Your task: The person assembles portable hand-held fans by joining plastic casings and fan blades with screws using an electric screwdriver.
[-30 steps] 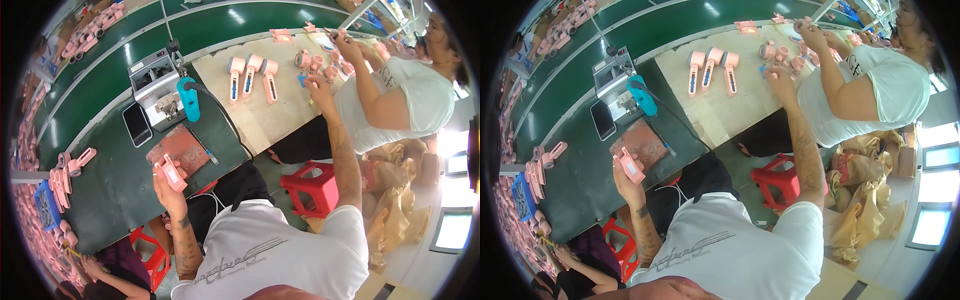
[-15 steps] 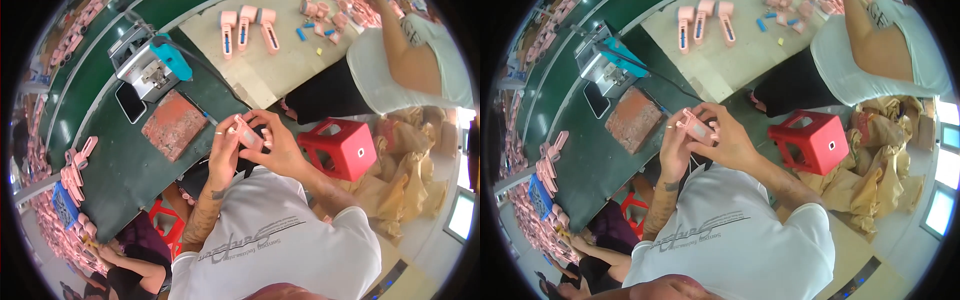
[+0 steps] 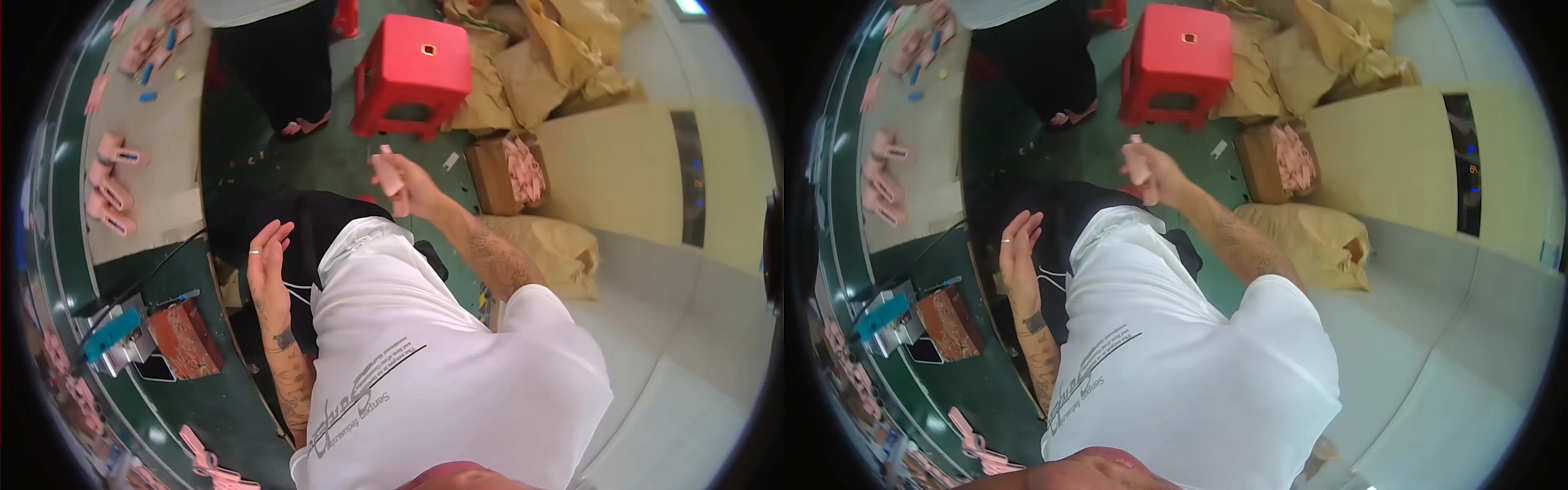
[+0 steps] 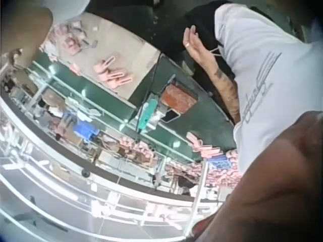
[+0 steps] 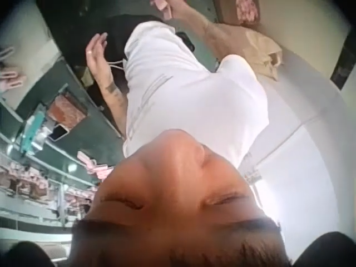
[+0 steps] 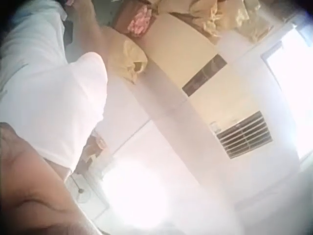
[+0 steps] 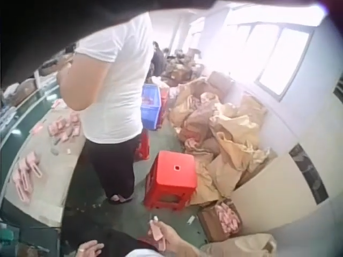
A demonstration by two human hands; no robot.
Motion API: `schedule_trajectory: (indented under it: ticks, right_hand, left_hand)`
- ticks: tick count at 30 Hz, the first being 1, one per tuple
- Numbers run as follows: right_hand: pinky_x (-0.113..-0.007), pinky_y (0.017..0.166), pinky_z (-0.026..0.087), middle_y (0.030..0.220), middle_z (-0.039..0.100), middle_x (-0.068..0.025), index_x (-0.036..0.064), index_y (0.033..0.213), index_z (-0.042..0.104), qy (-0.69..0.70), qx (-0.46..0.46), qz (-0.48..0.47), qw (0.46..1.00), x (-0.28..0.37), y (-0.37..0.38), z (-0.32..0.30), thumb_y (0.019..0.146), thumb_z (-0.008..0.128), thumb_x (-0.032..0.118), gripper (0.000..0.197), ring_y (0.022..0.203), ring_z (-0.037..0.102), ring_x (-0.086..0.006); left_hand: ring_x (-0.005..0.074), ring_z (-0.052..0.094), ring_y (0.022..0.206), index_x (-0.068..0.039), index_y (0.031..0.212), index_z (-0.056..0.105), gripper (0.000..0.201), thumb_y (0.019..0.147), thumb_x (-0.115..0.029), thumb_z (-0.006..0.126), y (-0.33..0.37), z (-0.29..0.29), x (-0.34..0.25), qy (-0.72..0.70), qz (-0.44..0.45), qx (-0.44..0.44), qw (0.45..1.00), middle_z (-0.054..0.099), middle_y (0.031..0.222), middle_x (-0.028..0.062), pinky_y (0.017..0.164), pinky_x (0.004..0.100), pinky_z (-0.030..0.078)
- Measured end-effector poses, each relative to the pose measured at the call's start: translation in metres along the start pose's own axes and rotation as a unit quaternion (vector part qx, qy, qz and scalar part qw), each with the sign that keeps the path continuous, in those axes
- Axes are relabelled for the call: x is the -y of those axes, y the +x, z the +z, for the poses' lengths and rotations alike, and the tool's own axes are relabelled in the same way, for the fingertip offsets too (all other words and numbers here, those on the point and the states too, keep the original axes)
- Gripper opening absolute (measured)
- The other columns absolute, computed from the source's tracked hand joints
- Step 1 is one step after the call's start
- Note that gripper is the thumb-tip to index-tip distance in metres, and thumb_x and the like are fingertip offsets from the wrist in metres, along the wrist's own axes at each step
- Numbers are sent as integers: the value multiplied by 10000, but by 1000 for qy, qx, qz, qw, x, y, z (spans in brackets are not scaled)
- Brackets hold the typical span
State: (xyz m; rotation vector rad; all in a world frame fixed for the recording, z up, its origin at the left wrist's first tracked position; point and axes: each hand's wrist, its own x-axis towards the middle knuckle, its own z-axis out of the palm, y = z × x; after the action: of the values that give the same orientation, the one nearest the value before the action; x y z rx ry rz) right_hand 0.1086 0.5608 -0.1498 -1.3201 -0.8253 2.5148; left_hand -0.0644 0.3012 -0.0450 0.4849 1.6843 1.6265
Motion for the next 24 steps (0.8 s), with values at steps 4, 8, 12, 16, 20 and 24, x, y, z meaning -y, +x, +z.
schedule_trajectory:
  ticks: [4, 8, 12, 16, 20, 24]
  right_hand:
    - [-282, 523, 481, 860, 685, -17, 134, 1009, 618, 85, -176, -211, 958, 10, -19, -179, 957, 600, 481, 352, 625, 584, -129]
    - [-309, 355, 361, 661, 580, -42, 123, 862, 570, 78, -251, -140, 955, 71, -70, -364, 938, 543, 650, 533, 478, 475, -155]
    - [-307, 512, 481, 961, 680, -158, 40, 1086, 557, 101, -312, -221, 919, 48, -49, -402, 934, 515, 256, 268, 702, 595, -199]
    - [-334, 745, 599, 1144, 674, -225, 23, 1224, 541, 229, -232, -191, 926, 17, -35, -323, 925, 505, 100, 311, 945, 676, -287]
    - [-324, 724, 596, 1224, 660, -198, 46, 1220, 551, 151, -154, -146, 965, 12, -15, -272, 911, 506, 60, 312, 886, 692, -249]
    - [-303, 721, 552, 1199, 679, -198, -15, 1211, 554, -28, -38, -153, 987, 33, -9, -115, 917, 502, 29, 302, 855, 675, -218]
  left_hand:
    - [215, 610, 1195, 28, 1316, 573, 379, 1070, -250, 498, 0, 7, 4, 31, -23, 36, 999, 670, 1242, 161, 1071, 349, 426]
    - [210, 615, 1182, 24, 1302, 586, 373, 1069, -256, 505, -2, 11, 7, 38, -26, 69, 997, 675, 1231, 156, 1065, 345, 433]
    - [202, 630, 1148, 24, 1278, 603, 354, 1072, -246, 503, -3, 19, 6, 21, -25, 46, 998, 686, 1204, 149, 1054, 339, 448]
    - [196, 638, 1124, 32, 1259, 608, 327, 1074, -214, 497, 7, 30, 20, 1, -43, 61, 997, 695, 1180, 142, 1046, 333, 461]
    - [189, 637, 1126, 31, 1254, 608, 307, 1072, -187, 492, 2, 31, 9, 24, -63, 66, 996, 696, 1170, 136, 1046, 326, 463]
    - [180, 652, 1102, 27, 1253, 611, 267, 1069, -138, 511, -4, 23, 14, 2, -49, 42, 998, 700, 1154, 132, 1028, 309, 484]
